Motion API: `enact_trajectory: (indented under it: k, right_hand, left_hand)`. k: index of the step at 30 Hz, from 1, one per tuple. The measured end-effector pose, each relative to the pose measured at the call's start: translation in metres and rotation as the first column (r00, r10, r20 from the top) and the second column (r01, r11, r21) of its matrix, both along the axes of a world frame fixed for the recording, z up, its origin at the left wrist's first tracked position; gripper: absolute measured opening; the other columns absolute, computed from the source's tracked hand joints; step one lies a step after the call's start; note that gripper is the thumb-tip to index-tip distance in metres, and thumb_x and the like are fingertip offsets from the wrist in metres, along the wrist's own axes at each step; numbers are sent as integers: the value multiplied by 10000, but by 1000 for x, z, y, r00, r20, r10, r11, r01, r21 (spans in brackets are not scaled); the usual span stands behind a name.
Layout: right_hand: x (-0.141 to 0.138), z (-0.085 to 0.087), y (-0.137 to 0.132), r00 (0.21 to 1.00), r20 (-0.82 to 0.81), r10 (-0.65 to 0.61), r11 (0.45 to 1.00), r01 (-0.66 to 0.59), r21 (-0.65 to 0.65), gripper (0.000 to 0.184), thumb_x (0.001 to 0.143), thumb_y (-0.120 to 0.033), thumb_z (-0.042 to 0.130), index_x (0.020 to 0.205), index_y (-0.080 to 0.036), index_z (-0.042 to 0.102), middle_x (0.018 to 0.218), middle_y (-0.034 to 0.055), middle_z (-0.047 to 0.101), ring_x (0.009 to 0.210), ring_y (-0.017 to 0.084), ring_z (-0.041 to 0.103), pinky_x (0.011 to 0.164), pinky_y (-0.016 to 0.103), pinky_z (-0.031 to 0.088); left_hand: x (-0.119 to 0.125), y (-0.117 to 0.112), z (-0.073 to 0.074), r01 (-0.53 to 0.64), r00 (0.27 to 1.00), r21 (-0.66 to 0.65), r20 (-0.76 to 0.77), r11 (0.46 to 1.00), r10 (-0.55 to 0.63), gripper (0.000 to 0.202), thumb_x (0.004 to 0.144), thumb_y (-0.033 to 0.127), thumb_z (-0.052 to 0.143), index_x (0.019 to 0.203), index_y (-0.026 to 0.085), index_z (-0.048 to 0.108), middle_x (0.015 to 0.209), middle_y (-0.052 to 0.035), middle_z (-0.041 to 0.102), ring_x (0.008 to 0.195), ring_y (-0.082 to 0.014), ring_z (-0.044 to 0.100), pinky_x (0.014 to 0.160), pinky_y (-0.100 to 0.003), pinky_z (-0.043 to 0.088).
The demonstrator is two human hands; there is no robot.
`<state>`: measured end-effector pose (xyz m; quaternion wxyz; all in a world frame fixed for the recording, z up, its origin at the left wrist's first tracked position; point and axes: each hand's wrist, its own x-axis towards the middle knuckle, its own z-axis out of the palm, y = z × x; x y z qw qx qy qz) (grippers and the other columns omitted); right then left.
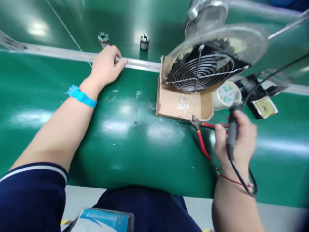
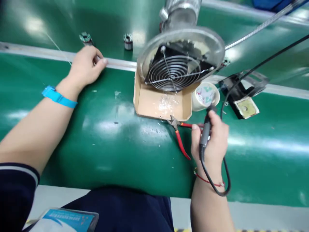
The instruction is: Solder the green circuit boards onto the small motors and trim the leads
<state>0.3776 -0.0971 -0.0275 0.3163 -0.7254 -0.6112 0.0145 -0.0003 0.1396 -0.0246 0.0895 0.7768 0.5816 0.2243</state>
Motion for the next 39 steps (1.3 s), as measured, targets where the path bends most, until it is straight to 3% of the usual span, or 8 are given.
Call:
enact_trajectory:
  k: [7,12,14,17,25,33,37,39]
  right_hand:
    - [11,-16,-2,989,-28,-148,984,150,94,577,822,-476,643,1339,-222,620,1100,171,735,1076,363,677,949,546,505]
    - [5,-13,-5,975,-99,-199,978,203,39,663,803,-502,642,1429,-299,561,1172,142,746,1127,383,689,973,578,534]
    - [2,-10,-4,971,-109,-213,976,217,22,668,813,-511,622,1443,-298,550,1200,144,739,1148,388,688,977,581,544]
    - [-1,-5,-3,986,-111,-126,992,126,-4,662,798,-516,631,1413,-276,579,1090,132,768,1084,389,715,945,571,570]
    - [-5,-1,-6,990,-124,-70,997,75,33,533,819,-526,607,1300,-299,644,1064,117,753,943,365,735,808,532,601]
    - [-10,8,-14,983,-182,-2,1000,-1,-15,525,904,-528,533,1301,-196,622,1131,150,714,1025,329,693,904,503,552]
    - [-11,11,-15,983,-183,22,1000,-20,11,488,919,-520,525,1284,-210,619,1127,146,716,1006,316,686,893,483,543]
    - [-11,10,-14,984,-176,35,999,-31,28,462,920,-512,532,1272,-225,618,1122,135,717,982,308,688,879,479,545]
  left_hand:
    - [-49,-1,3,24,959,-170,283,985,26,458,1028,459,319,880,157,630,810,-58,640,728,-164,600,738,-305,510]
    - [-76,-59,13,191,976,-180,144,965,-166,524,913,617,477,1080,175,704,1158,-115,711,1141,-290,615,1077,-476,441]
    - [-75,-80,11,214,976,-163,62,963,-207,509,878,589,574,1171,191,697,1346,-129,644,1289,-325,537,1140,-513,380]
    - [-62,-90,4,215,977,-136,14,967,-215,362,929,463,553,1126,206,716,1342,-123,646,1289,-306,537,1136,-505,379]
    - [-12,-58,-1,168,983,-101,-51,981,-174,156,907,341,552,893,199,614,940,-97,623,942,-266,548,923,-464,471]
    - [-38,-67,6,54,999,-112,13,992,-53,228,903,377,531,753,213,580,915,-81,648,936,-248,570,952,-441,469]
    - [-31,-28,6,-102,989,-111,91,988,113,417,1019,411,360,729,208,579,747,-49,650,766,-192,622,817,-343,528]
    - [-21,7,7,-220,964,-68,135,973,227,446,1063,389,273,866,186,618,856,-65,682,838,-178,650,832,-326,541]
